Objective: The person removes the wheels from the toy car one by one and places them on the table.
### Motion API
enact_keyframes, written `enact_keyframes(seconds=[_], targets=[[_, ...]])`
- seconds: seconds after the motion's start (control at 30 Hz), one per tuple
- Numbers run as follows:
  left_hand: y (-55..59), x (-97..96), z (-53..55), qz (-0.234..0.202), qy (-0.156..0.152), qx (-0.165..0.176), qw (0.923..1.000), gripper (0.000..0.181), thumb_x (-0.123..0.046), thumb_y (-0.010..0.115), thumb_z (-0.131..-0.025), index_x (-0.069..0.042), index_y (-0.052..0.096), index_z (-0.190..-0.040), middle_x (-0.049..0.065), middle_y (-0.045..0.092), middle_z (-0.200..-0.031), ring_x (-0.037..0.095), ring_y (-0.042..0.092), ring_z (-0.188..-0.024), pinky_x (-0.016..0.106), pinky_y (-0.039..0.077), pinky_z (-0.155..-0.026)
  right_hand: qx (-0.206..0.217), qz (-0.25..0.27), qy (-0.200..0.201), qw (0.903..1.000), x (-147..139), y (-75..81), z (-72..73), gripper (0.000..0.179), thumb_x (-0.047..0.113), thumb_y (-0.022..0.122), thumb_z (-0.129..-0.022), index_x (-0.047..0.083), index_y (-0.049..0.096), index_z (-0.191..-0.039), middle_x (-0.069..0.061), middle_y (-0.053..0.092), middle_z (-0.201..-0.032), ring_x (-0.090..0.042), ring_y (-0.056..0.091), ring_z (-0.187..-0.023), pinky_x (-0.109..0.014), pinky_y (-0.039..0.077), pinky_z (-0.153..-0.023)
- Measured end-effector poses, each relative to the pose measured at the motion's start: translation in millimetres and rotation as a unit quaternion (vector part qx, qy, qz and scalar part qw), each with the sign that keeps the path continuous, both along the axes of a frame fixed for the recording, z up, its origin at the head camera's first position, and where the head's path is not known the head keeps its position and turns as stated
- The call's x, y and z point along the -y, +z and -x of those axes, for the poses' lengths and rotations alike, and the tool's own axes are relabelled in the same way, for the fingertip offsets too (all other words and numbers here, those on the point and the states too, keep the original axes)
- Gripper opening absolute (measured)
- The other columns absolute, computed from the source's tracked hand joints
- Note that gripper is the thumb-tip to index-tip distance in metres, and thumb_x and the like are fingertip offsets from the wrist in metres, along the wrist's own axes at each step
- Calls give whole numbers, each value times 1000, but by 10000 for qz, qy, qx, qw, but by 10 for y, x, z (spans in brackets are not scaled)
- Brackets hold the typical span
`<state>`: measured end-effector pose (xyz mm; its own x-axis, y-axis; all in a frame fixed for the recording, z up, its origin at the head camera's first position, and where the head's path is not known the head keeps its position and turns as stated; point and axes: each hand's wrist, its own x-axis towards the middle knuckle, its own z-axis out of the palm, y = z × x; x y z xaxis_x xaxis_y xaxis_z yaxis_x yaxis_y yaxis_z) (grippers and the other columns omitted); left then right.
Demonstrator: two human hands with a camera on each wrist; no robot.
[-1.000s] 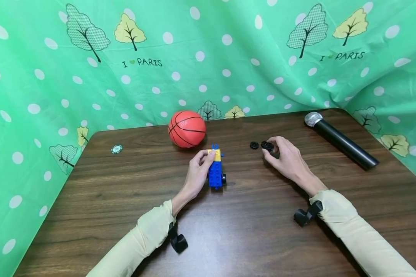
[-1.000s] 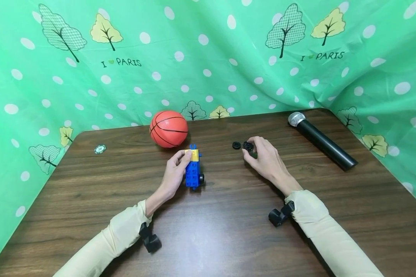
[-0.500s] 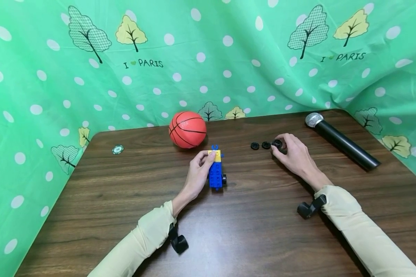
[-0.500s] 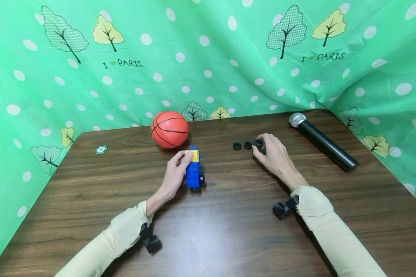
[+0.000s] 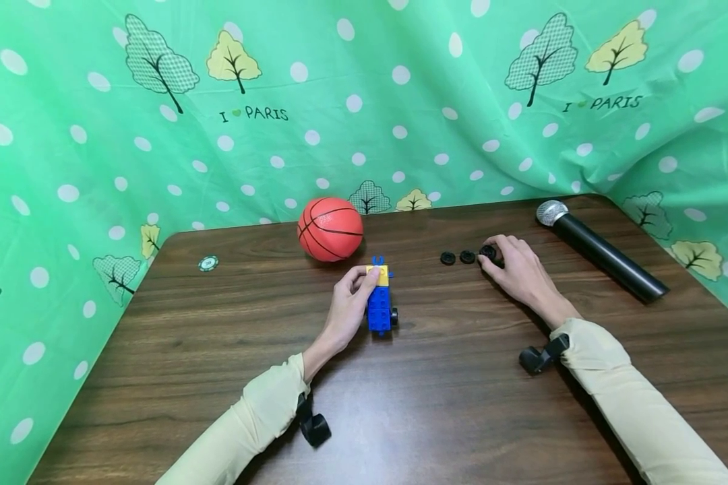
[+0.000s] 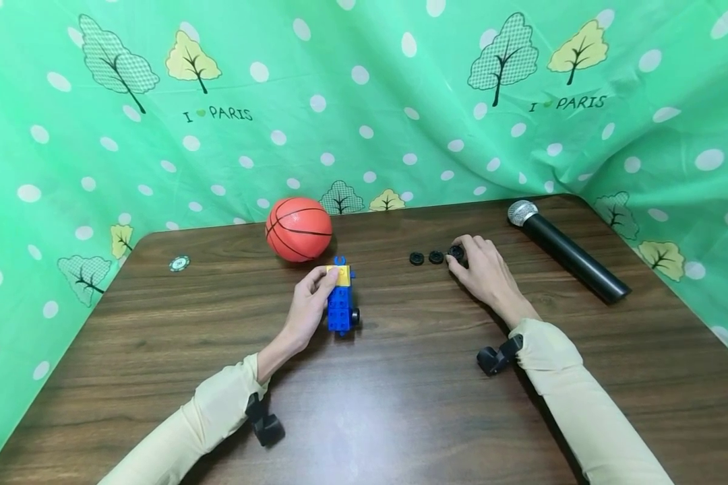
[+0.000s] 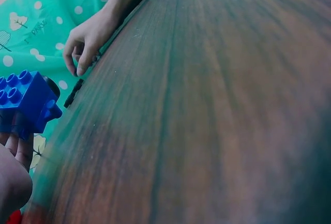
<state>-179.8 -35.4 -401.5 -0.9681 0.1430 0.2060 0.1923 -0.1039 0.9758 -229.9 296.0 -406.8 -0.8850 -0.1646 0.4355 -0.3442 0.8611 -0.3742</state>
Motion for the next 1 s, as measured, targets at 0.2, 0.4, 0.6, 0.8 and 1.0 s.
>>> enact_keyframes(seconds=[0.2, 0.4, 0.6, 0.8, 1.0], targets=[[-1, -6, -2, 24, 5, -55, 10000, 28, -21, 56, -108, 6, 62, -114, 0, 66, -88, 9, 57, -77, 23, 47, -70, -115, -117, 8, 9999, -10, -6, 14, 23, 14, 70, -97, 0, 64, -114, -20, 59, -93, -38, 52, -86, -53, 40, -72], [-3, -2, 0, 21, 3, 25, 10000, 28, -20, 55, -108, 6, 62, -115, 0, 66, -88, 8, 57, -76, 22, 48, -70, -58, -177, 7, 9998, -12, -7, 23, 24, 15, 71, -97, -2, 65, -113, -20, 59, -92, -39, 52, -86, -53, 40, -72], [0, 2, -2, 83, 13, 33, 10000, 28, -20, 55, -108, 6, 62, -116, 0, 66, -89, 9, 57, -78, 23, 47, -71, 34, -202, -7, 9998, -15, -10, 27, 26, 15, 71, -98, -4, 66, -114, -22, 58, -92, -39, 51, -85, -53, 40, -71], [-7, 3, -3, 37, -31, -17, 10000, 28, -20, 55, -108, 6, 62, -116, 0, 66, -89, 9, 57, -78, 23, 47, -71, 54, -191, 15, 9998, -15, -16, 25, 28, 16, 71, -98, -6, 66, -116, -22, 57, -93, -39, 50, -85, -52, 39, -72], [-9, -5, 1, 42, -44, 18, 10000, 28, -20, 56, -108, 6, 62, -116, 0, 65, -88, 9, 57, -77, 22, 47, -70, 117, -137, -10, 9998, -15, -16, 16, 29, 17, 71, -99, -6, 65, -117, -22, 58, -95, -39, 50, -86, -53, 40, -73]])
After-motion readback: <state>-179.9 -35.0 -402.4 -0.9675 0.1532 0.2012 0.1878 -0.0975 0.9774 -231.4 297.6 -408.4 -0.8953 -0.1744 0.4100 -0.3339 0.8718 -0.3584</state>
